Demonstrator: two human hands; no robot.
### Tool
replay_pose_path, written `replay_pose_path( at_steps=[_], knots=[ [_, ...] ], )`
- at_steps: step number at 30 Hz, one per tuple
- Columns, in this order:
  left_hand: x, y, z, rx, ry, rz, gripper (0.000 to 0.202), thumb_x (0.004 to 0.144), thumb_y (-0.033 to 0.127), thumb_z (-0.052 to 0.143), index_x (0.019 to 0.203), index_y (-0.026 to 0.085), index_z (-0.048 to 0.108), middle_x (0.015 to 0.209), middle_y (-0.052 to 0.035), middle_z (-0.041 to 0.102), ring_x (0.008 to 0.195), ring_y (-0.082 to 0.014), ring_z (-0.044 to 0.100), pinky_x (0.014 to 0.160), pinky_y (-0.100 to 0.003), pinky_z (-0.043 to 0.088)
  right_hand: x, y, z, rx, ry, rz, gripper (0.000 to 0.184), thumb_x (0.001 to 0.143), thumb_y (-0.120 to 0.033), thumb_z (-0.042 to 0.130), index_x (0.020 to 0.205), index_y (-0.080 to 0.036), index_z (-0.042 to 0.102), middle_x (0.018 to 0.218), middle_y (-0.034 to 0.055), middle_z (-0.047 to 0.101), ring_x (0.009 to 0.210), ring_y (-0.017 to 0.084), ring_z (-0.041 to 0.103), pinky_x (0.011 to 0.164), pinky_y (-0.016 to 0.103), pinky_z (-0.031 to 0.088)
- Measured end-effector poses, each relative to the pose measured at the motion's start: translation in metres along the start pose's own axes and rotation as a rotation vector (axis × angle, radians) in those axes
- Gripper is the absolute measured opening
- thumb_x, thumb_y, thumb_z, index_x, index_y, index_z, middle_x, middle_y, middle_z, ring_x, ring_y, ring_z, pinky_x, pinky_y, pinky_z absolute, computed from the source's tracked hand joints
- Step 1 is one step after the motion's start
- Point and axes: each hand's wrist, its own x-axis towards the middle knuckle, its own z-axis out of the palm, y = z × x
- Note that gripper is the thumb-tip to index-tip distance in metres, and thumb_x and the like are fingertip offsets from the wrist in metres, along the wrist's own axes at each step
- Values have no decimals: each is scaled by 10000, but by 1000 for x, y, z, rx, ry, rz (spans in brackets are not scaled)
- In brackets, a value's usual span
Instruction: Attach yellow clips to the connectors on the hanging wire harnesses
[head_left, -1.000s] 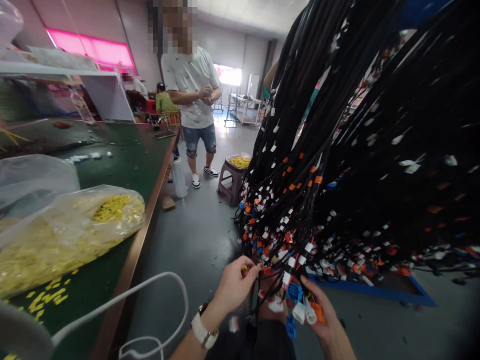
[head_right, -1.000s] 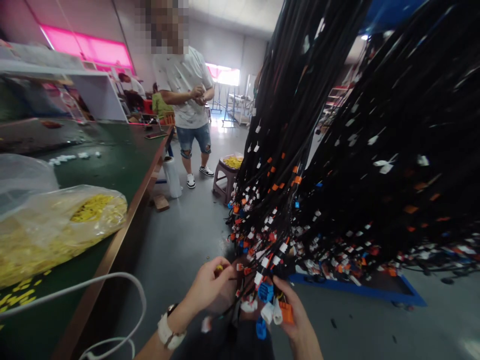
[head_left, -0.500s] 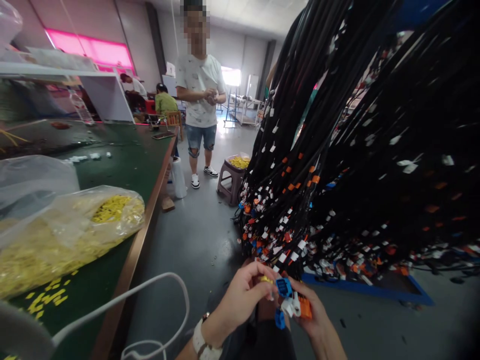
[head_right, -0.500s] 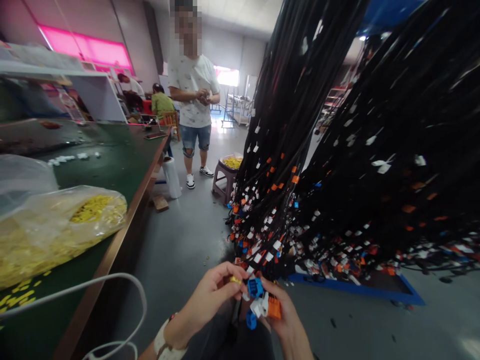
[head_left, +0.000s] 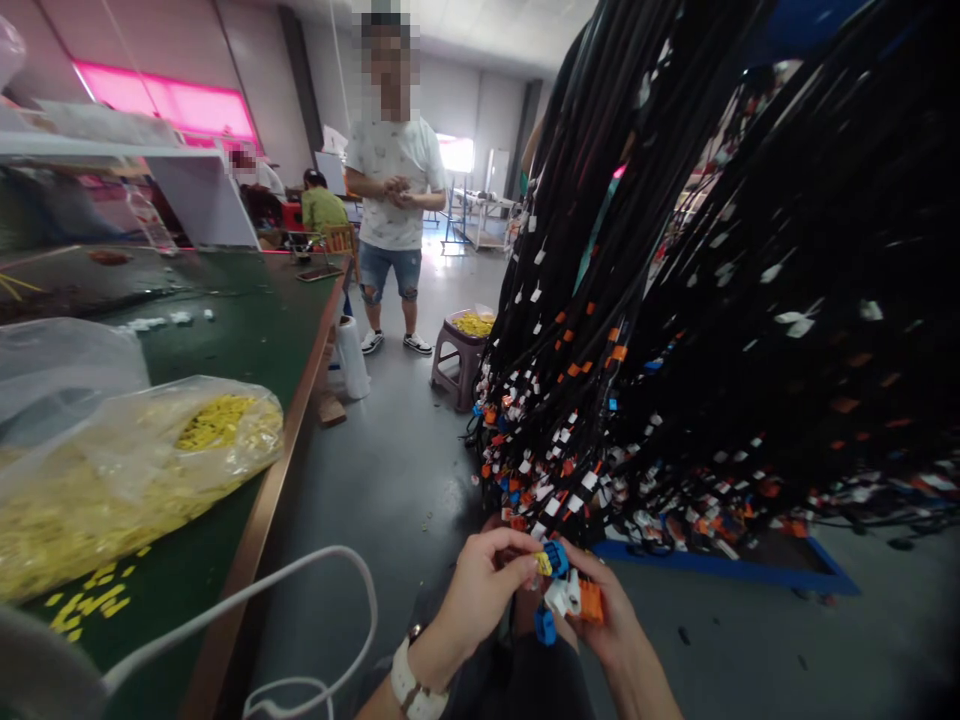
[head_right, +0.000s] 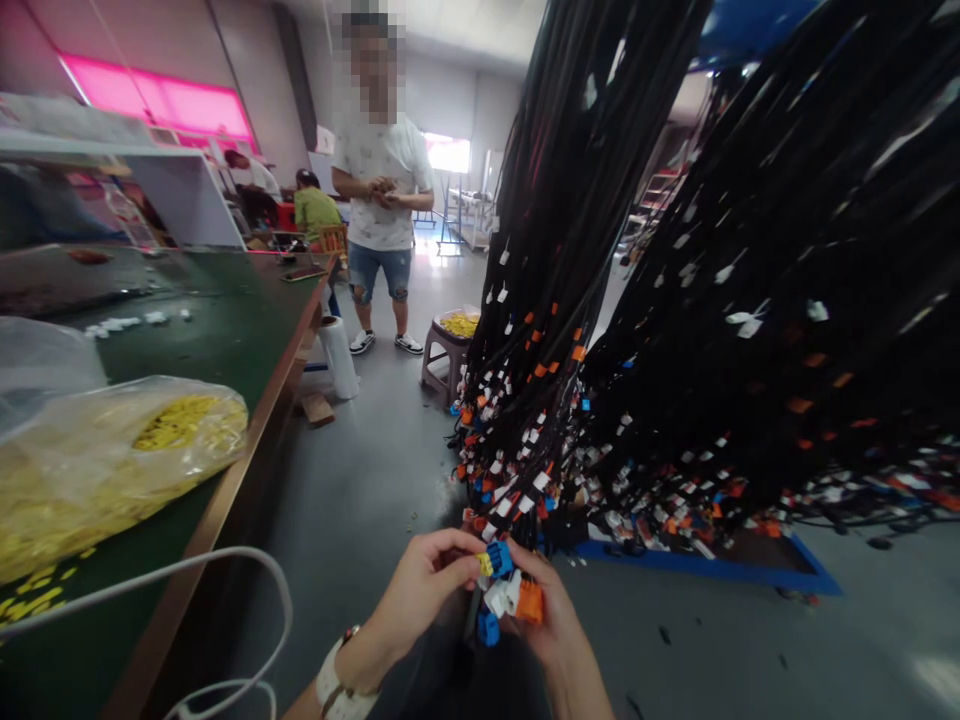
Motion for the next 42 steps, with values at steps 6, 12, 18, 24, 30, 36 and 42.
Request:
replay_pose_path(
  at_steps=[6,12,18,24,30,36,42],
  knots=[
    [0,1,-3,179,81,87,150,739,225,618,849,138,673,746,-53,668,668,-155,585,651,-244,464,-3,-1,12,33,7,-13,161,550,-238,795,672,-170,715,649,40,710,547,168,627,541,259,485],
    [-2,15,-5,376,99,290,146,776,170,566,809,197,706,874,-58,670,818,-185,597,754,-262,462,-1,2,12,20,-41,-8,150,621,-261,763,720,-156,720,693,41,721,572,173,636,563,267,489],
    [-2,19,-8,389,65,260,199,811,203,527,902,198,704,903,-64,668,818,-176,600,729,-246,461,0,5,11,-16,-53,-34,187,622,-298,763,757,-175,722,729,56,725,607,193,647,589,287,480],
    [1,13,-8,260,67,43,170,744,304,616,741,138,651,629,-27,631,559,-133,548,544,-226,431,1,6,9,8,-48,-37,193,607,-297,770,755,-183,719,726,50,723,600,190,639,590,287,468],
    [1,0,5,19,147,-112,304,699,421,637,648,142,526,502,27,527,422,-81,434,430,-198,352,5,11,9,-9,-77,-52,193,637,-339,754,739,-180,712,715,57,712,603,197,627,588,306,455],
    [-2,-6,11,106,234,-85,280,732,389,583,605,158,490,484,40,489,420,-72,395,413,-187,293,6,12,6,-40,-62,-59,204,641,-347,751,775,-200,710,745,59,715,614,207,637,603,319,469],
    [-1,-16,14,151,302,-55,262,746,349,549,580,174,445,467,57,425,436,-77,369,444,-198,288,4,13,14,16,-37,-88,196,608,-292,776,740,-163,711,724,45,716,623,192,646,586,283,488]
  ],
)
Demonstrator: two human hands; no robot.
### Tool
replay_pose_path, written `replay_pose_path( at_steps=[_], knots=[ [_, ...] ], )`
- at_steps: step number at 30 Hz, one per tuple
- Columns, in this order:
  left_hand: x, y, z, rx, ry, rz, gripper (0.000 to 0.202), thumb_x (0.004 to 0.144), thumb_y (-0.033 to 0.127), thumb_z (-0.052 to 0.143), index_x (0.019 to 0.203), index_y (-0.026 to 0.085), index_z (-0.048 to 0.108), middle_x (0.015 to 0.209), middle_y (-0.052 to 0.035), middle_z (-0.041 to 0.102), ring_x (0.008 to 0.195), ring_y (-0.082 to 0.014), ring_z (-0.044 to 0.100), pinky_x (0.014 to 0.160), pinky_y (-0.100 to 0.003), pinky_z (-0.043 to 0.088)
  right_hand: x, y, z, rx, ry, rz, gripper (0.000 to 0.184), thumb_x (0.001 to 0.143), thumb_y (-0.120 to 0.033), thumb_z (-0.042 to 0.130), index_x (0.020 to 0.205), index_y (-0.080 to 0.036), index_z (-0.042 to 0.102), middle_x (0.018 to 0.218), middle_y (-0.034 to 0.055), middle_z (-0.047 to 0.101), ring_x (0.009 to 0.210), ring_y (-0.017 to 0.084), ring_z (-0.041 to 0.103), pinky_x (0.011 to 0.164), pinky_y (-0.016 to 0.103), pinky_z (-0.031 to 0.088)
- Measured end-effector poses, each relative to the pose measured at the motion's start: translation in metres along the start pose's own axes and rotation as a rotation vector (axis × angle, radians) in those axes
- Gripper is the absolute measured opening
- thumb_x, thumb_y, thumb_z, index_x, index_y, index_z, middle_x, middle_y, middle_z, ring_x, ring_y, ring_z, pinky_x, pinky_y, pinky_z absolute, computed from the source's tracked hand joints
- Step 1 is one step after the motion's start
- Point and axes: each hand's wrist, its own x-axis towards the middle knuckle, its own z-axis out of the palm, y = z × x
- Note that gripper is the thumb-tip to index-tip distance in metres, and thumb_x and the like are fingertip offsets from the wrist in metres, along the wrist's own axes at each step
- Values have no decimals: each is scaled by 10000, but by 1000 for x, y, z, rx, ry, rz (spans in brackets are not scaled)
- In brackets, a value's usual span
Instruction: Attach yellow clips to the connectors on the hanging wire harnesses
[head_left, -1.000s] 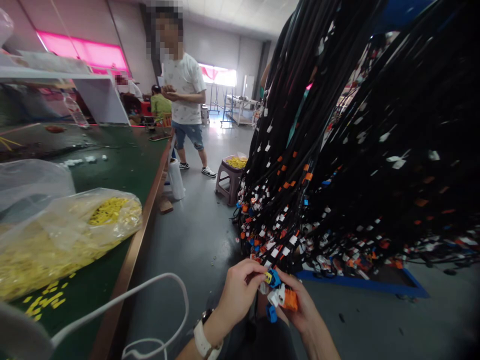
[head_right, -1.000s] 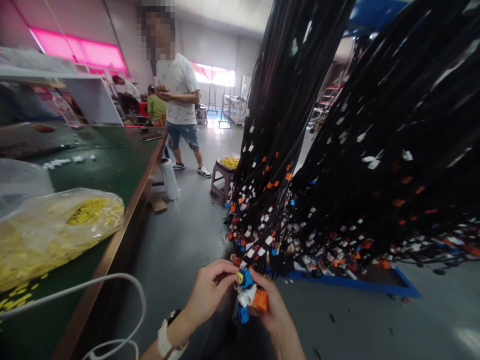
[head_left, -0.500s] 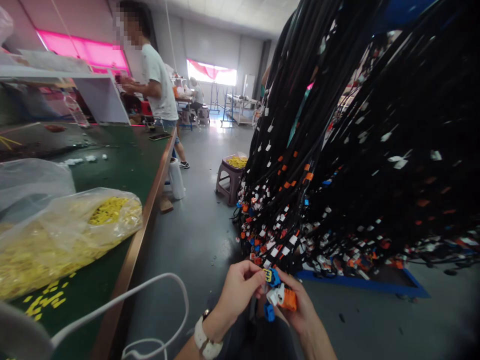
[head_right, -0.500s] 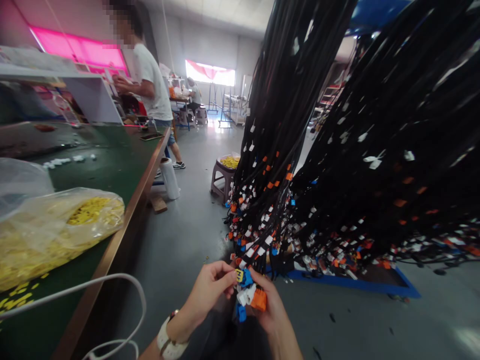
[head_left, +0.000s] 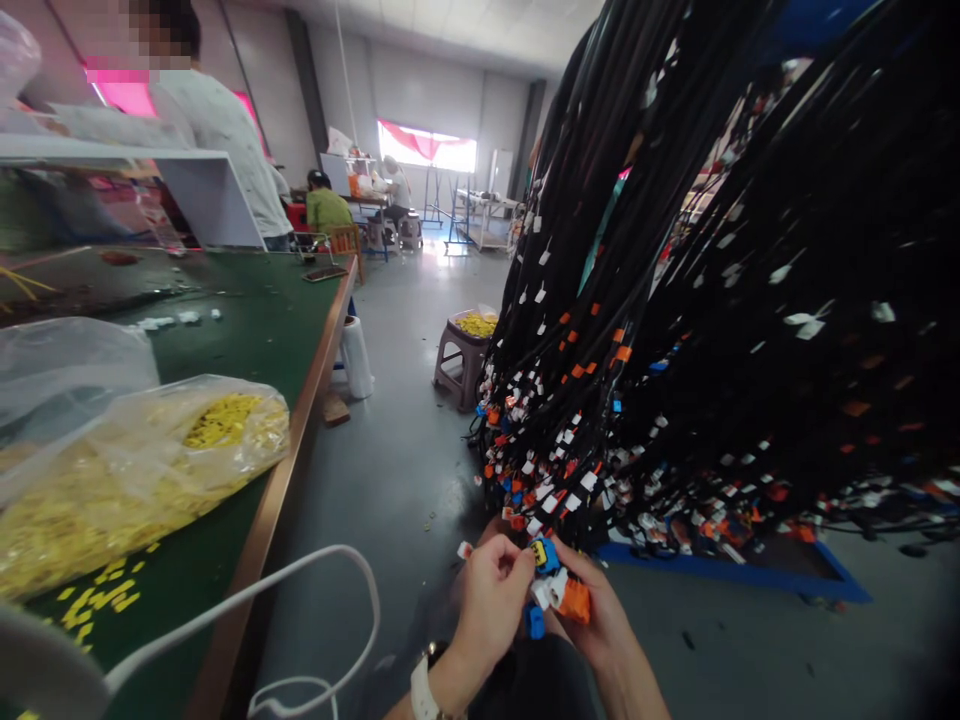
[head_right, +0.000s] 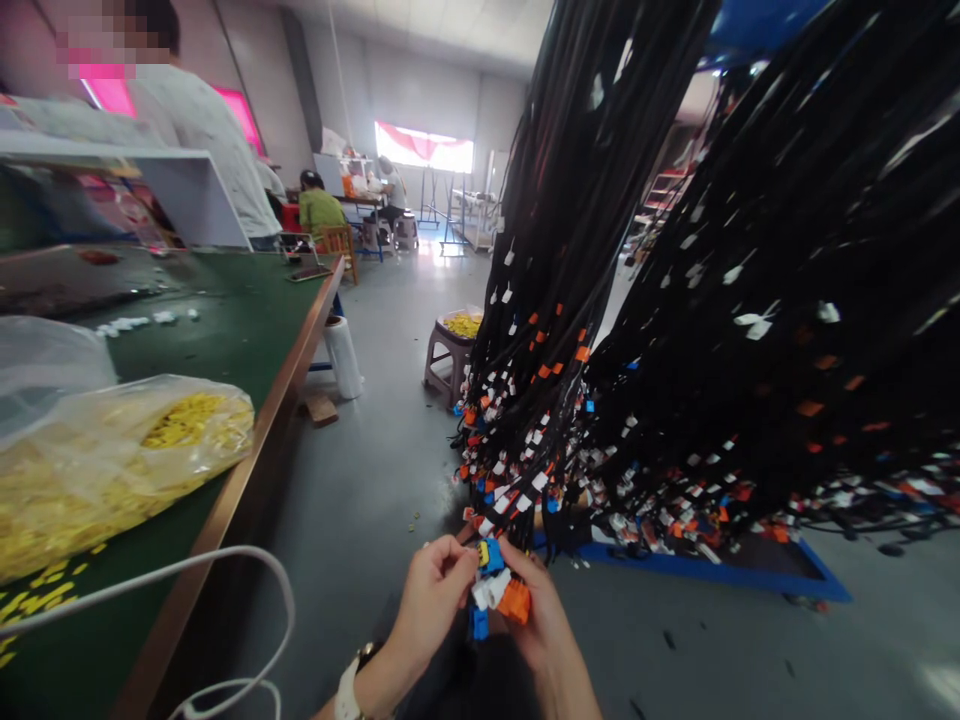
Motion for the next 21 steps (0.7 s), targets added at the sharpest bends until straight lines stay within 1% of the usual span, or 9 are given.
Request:
replay_pose_path(
  at_steps=[3,5,6,8,11,13,14,18,21],
  knots=[
    [2,-1,0,-57,-28,7,224,743,336,568,633,164,477,532,50,451,481,-78,384,479,-196,308,-2,-1,2,3,-6,-3,197,603,-297,780,737,-168,713,714,42,716,632,201,652,599,293,497],
    [4,2,-2,-136,-82,34,187,733,327,600,735,155,527,606,40,487,526,-80,405,507,-192,322,-2,-1,1,-2,-22,-1,199,606,-317,778,741,-185,717,716,44,717,629,209,653,623,313,501],
    [4,3,-4,-165,-110,50,203,727,329,619,802,152,556,641,34,500,549,-81,414,519,-191,325,-3,-2,0,-8,-27,-2,200,606,-324,778,745,-193,719,719,45,717,625,212,653,633,323,501],
    [5,6,-7,-198,-180,38,303,714,357,651,922,142,603,683,17,517,577,-84,424,524,-192,322,-3,-2,-2,-24,-28,1,202,604,-330,778,754,-206,722,721,50,718,627,218,653,645,335,499],
    [6,8,-12,-252,-308,-74,444,697,410,676,1019,108,631,710,-14,542,578,-83,428,506,-196,316,-3,-1,-6,-31,-36,19,204,612,-339,773,763,-210,724,700,55,713,643,227,654,648,339,496],
    [7,8,-13,-297,-358,-115,484,677,416,700,1033,93,633,727,-29,560,584,-83,438,504,-195,328,-3,-1,-6,-34,-48,20,200,620,-333,770,765,-205,722,691,55,710,639,222,652,647,333,493],
    [7,7,-13,-312,-365,-122,492,668,412,712,1032,91,633,728,-31,565,587,-84,444,507,-195,335,-3,-1,-6,-37,-52,14,200,618,-325,773,765,-200,720,693,55,709,633,218,650,645,329,492],
    [8,4,-12,-315,-325,-122,447,646,390,740,966,91,649,687,-25,583,563,-77,454,510,-193,344,-3,0,-3,-26,-70,3,197,619,-306,776,742,-167,711,664,51,700,566,186,629,626,312,486],
    [8,4,-12,-304,-285,-50,356,643,356,751,861,91,657,714,-37,613,605,-87,494,570,-199,381,-3,1,0,0,-53,4,208,604,-283,787,743,-150,710,651,48,697,539,169,616,603,295,482]
  ],
)
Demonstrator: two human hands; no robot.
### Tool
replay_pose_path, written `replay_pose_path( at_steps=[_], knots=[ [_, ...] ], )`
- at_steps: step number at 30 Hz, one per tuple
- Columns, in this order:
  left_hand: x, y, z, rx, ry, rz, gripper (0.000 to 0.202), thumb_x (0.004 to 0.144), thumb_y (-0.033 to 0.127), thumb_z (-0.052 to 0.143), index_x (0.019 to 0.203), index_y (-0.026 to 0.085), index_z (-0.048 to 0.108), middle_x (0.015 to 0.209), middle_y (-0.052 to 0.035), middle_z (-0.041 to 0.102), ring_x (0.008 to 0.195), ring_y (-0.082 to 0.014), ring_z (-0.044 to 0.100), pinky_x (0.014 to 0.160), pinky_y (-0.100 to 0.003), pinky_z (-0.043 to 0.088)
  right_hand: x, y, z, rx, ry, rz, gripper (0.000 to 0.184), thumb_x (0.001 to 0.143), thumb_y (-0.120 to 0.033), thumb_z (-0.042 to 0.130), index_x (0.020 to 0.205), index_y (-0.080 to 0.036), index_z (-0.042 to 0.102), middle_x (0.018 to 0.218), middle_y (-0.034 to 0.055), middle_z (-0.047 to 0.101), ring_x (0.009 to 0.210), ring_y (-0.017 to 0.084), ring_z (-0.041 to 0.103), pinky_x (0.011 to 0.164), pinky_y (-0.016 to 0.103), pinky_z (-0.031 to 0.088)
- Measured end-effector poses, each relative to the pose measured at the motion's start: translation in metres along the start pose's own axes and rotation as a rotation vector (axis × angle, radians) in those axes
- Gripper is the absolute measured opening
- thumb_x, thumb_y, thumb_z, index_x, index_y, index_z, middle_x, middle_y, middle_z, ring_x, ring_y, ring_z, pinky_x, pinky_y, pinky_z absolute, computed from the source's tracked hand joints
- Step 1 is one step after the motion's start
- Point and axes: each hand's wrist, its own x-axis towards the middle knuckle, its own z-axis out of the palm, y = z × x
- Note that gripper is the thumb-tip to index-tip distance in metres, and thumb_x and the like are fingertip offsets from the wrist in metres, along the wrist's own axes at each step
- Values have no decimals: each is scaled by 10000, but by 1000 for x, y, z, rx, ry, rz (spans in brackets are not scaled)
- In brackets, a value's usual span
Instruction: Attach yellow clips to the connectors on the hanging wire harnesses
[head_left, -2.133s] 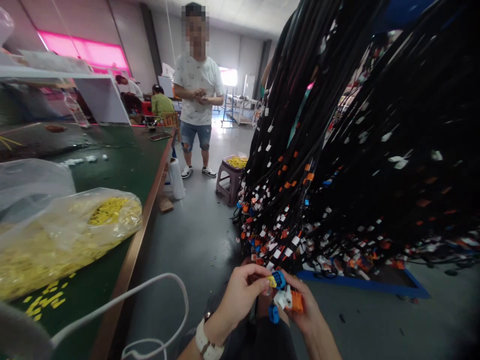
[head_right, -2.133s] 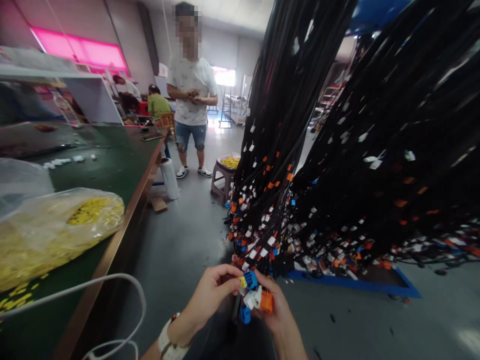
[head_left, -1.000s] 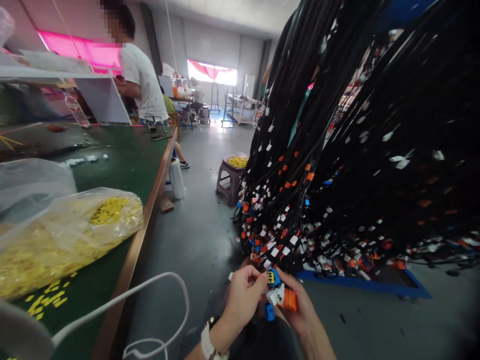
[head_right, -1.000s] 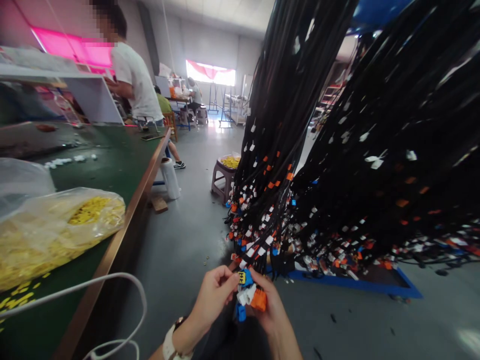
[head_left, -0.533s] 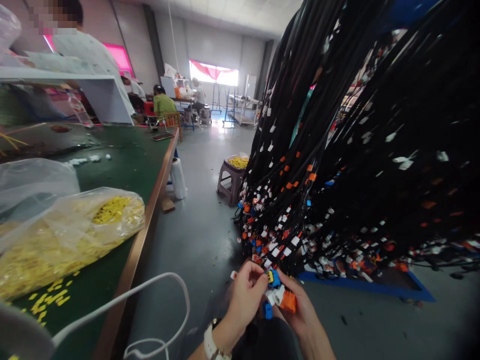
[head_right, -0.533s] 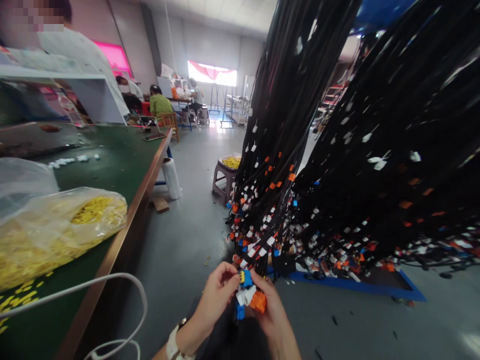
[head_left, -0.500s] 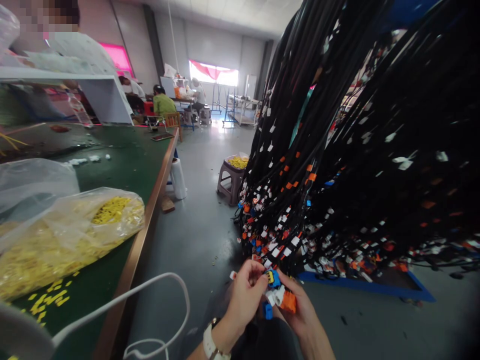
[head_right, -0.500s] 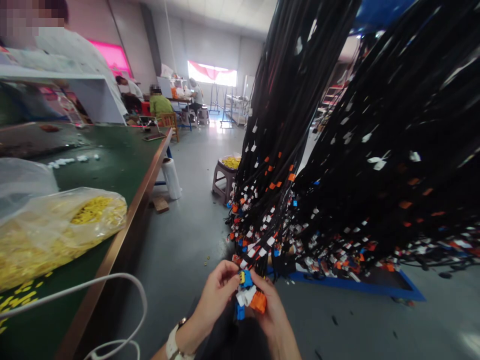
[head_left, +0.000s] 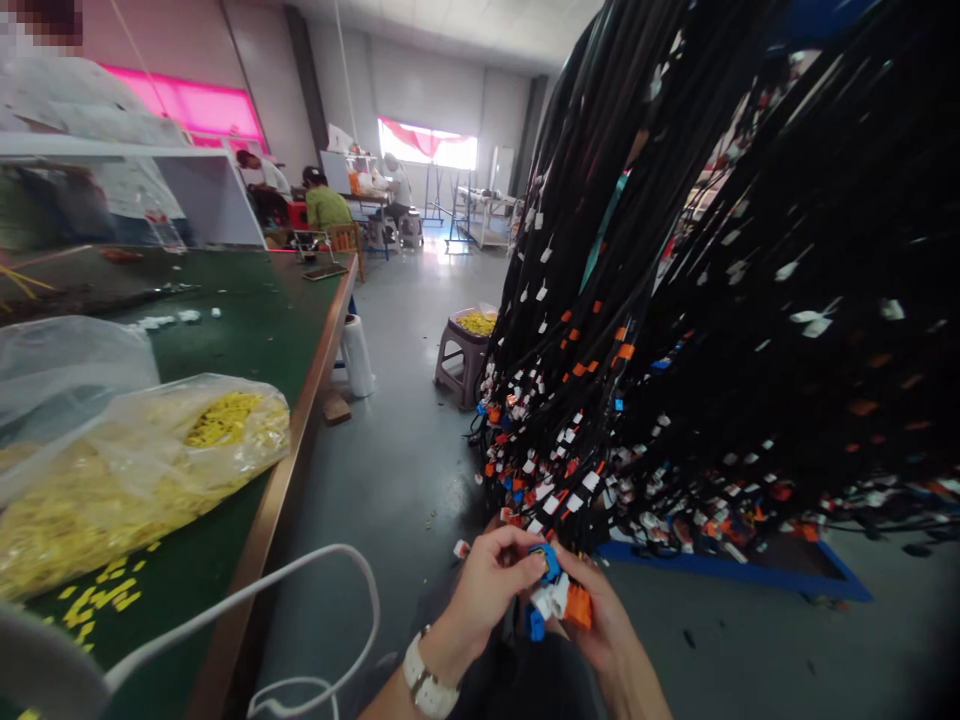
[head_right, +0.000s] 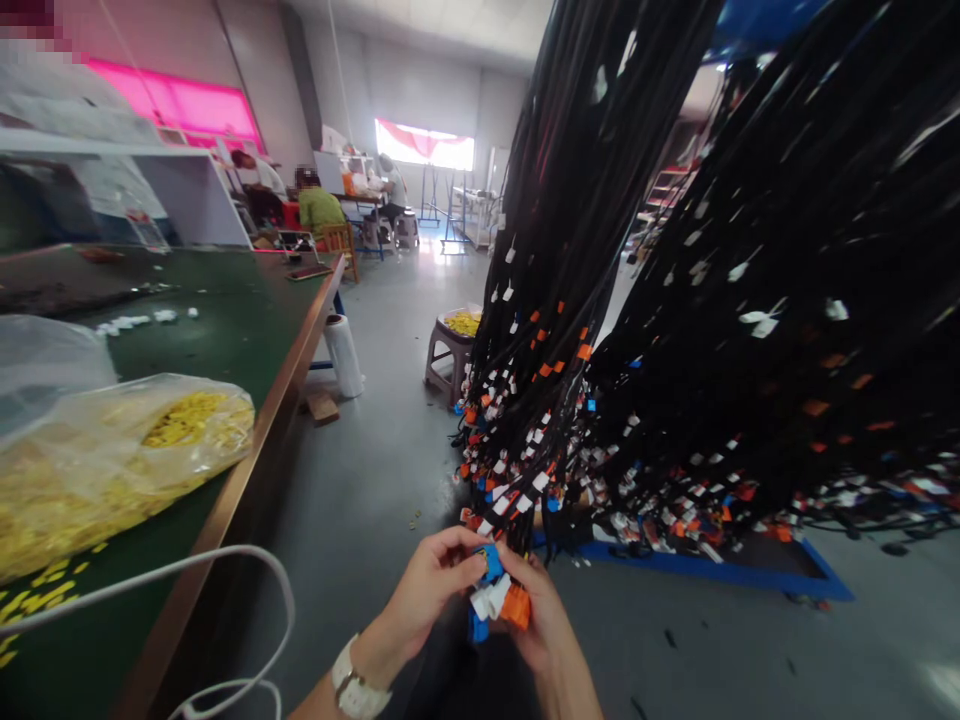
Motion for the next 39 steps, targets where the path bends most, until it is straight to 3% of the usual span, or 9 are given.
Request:
replay_pose_path(
  at_steps=[3,9,17,23,29,35,39],
  knots=[
    [0,2,0,47,-10,73,301,659,335,741,828,106,644,766,-46,630,665,-110,532,632,-218,413,-1,-1,1,13,39,19,235,558,-283,811,727,-156,708,618,39,687,503,157,594,554,281,475],
    [-2,6,0,106,-80,85,337,677,304,728,956,130,651,904,-70,638,772,-146,565,706,-247,441,-4,-3,1,4,68,60,236,544,-297,818,693,-155,703,583,34,672,473,138,577,496,249,451],
    [4,-1,-5,-133,-22,-6,256,596,251,791,773,122,658,779,-41,656,692,-116,558,674,-226,419,-3,-2,10,-24,64,36,238,532,-270,821,689,-143,696,627,38,682,488,135,582,492,245,446],
    [1,0,2,-79,39,46,246,612,282,779,739,110,659,741,-36,638,665,-110,547,646,-222,412,1,1,3,31,74,64,255,546,-281,815,731,-144,704,619,26,685,478,123,587,471,219,445],
    [-1,7,-5,-61,-93,-2,332,607,253,784,900,132,686,874,-67,662,789,-152,579,749,-258,435,-3,-4,7,63,103,94,236,507,-262,824,668,-155,689,580,20,674,457,133,580,439,224,438],
    [0,5,-1,-37,3,93,275,602,290,781,808,130,692,804,-50,643,739,-156,575,689,-247,442,-2,-4,16,88,118,127,248,517,-253,825,662,-127,667,529,0,652,402,114,568,382,197,428],
    [3,-1,3,-1,115,121,337,683,381,711,914,142,652,866,-58,644,785,-158,578,723,-249,445,6,-6,16,191,124,192,193,572,-201,791,680,-120,654,541,11,661,417,130,589,376,204,447]
  ],
)
